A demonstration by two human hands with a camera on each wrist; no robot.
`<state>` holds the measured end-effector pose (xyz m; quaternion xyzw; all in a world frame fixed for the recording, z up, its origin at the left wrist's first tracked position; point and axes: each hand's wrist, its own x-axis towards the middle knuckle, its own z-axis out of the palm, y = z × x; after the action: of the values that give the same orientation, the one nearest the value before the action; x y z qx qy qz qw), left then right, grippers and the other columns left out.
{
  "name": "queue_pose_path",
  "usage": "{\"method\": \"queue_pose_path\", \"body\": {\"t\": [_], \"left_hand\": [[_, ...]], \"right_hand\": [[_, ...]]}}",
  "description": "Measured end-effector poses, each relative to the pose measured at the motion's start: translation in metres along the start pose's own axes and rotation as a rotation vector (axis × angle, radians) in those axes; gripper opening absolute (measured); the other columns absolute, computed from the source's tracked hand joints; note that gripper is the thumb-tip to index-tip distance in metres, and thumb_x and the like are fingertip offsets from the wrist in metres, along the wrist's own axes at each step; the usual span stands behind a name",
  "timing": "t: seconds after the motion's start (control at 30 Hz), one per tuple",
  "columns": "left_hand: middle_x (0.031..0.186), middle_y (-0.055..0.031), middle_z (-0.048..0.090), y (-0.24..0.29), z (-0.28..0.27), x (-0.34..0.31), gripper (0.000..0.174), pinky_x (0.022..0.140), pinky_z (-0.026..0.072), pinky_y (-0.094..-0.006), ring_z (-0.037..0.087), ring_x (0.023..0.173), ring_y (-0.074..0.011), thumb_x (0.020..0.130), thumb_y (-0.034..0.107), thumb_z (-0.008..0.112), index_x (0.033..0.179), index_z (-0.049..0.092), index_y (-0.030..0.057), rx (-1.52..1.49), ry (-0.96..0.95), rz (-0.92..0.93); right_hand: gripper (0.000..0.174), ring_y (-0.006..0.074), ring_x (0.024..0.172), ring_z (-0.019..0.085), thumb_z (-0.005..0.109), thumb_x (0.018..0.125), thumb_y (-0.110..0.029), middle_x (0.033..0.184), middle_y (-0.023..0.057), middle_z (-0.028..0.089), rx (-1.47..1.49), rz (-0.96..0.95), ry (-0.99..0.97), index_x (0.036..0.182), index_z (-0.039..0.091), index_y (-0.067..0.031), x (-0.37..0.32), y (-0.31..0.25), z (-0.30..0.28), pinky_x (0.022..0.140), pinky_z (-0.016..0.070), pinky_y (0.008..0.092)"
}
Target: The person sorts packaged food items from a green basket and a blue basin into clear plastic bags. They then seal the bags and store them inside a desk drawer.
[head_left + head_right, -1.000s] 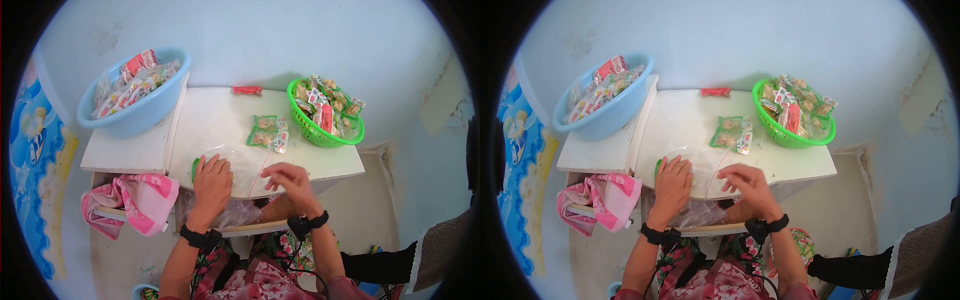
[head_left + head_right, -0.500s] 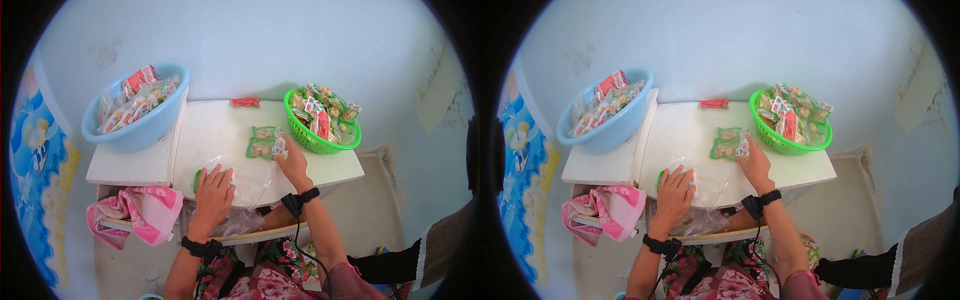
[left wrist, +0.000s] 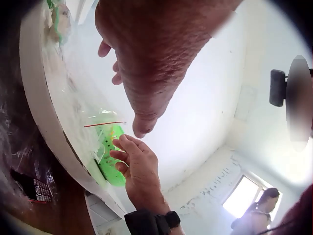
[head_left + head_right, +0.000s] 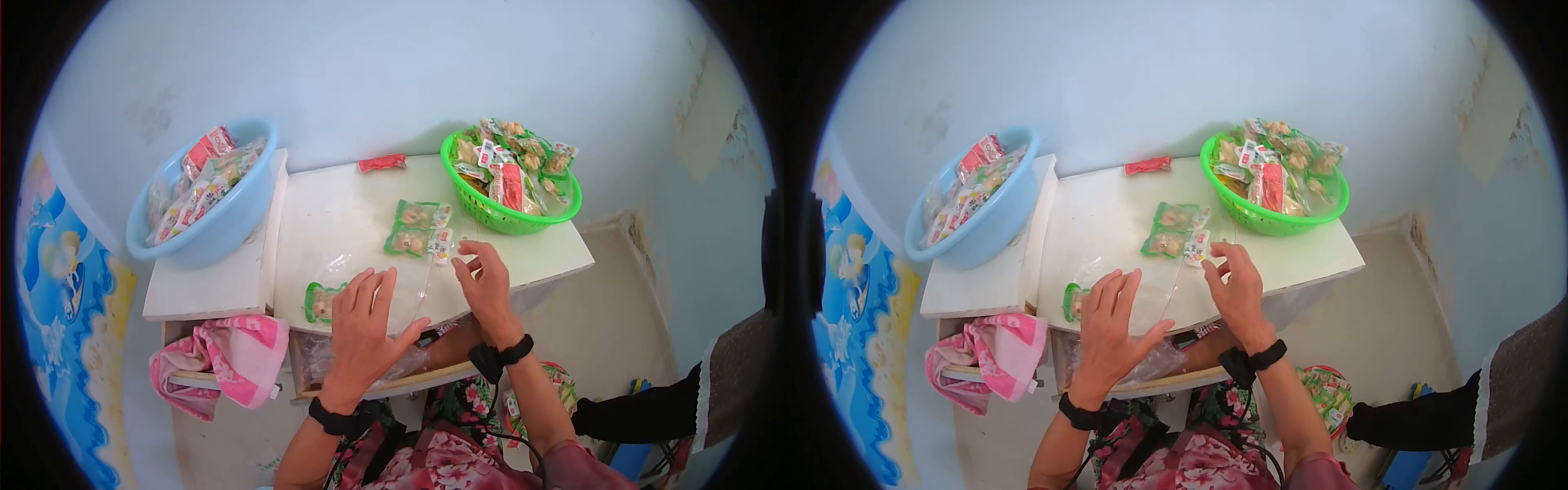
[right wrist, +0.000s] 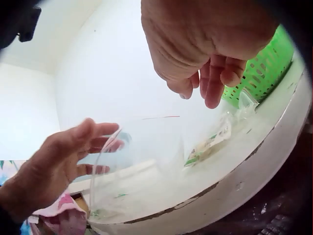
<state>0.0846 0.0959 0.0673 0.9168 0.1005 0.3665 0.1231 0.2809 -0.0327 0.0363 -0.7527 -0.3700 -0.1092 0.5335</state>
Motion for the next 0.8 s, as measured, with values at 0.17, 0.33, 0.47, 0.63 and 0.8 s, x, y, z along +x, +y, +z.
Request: {"method": "queue_pose_path", "body": {"t": [0.17, 0.33, 0.47, 0.63, 0.8], "left_hand": [[0.115, -0.0157, 0.06, 0.004, 0.012, 0.002, 0.068, 0.093, 0.0463, -0.0473, 0.057, 0.111, -0.0353, 0.081, 0.035, 0.083, 0.133, 0.06, -0.0025, 0.031, -0.076, -0.078], [0.107, -0.0152, 0.059, -0.001, 0.013, -0.009, 0.041, 0.077, 0.0526, -0.0444, 0.064, 0.095, -0.0348, 0.084, 0.018, 0.077, 0.12, 0.065, 0.0027, -0.078, 0.033, -0.127], [0.108, -0.017, 0.06, 0.0, 0.01, -0.009, 0.03, 0.065, 0.0525, -0.0394, 0.064, 0.076, -0.0298, 0.087, 0.002, 0.071, 0.116, 0.065, 0.0021, -0.203, 0.085, -0.158], [0.104, -0.0138, 0.063, 0.013, 0.012, -0.006, 0.027, 0.065, 0.0537, -0.0387, 0.068, 0.08, -0.0295, 0.089, -0.001, 0.069, 0.116, 0.066, 0.0026, -0.231, 0.143, -0.008], [0.111, -0.0168, 0.066, 0.017, 0.003, -0.007, 0.03, 0.078, 0.0554, -0.0427, 0.068, 0.094, -0.0352, 0.093, 0.006, 0.069, 0.122, 0.065, 0.0001, -0.302, 0.138, -0.055]], "right_hand": [[0.012, 0.0113, 0.072, 0.065, 0.072, 0.094, -0.008, 0.091, 0.0047, 0.07, 0.076, 0.028, -0.047, 0.105, 0.07, -0.0013, -0.011, 0.001, -0.006, 0.062, 0.0493, 0.0265], [0.01, 0.0079, 0.071, 0.065, 0.069, 0.097, -0.008, 0.089, 0.0027, 0.069, 0.283, 0.054, -0.424, 0.106, 0.071, -0.0015, -0.033, -0.027, -0.013, 0.062, 0.0491, 0.0232], [0.014, 0.0076, 0.069, 0.065, 0.063, 0.102, -0.006, 0.09, 0.0012, 0.068, 0.573, 0.266, -0.578, 0.113, 0.071, -0.0039, -0.039, -0.045, 0.007, 0.062, 0.0508, 0.0231], [0.026, 0.0231, 0.074, 0.069, 0.067, 0.097, -0.017, 0.092, 0.009, 0.071, 0.406, -0.046, -0.543, 0.121, 0.07, -0.0063, -0.043, -0.008, 0.065, 0.064, 0.0548, 0.036], [0.045, 0.0379, 0.089, 0.07, 0.077, 0.087, -0.034, 0.111, 0.0149, 0.067, 0.146, -0.158, -0.5, 0.125, 0.069, -0.0097, -0.026, -0.029, 0.062, 0.074, 0.0556, 0.0453]]}}
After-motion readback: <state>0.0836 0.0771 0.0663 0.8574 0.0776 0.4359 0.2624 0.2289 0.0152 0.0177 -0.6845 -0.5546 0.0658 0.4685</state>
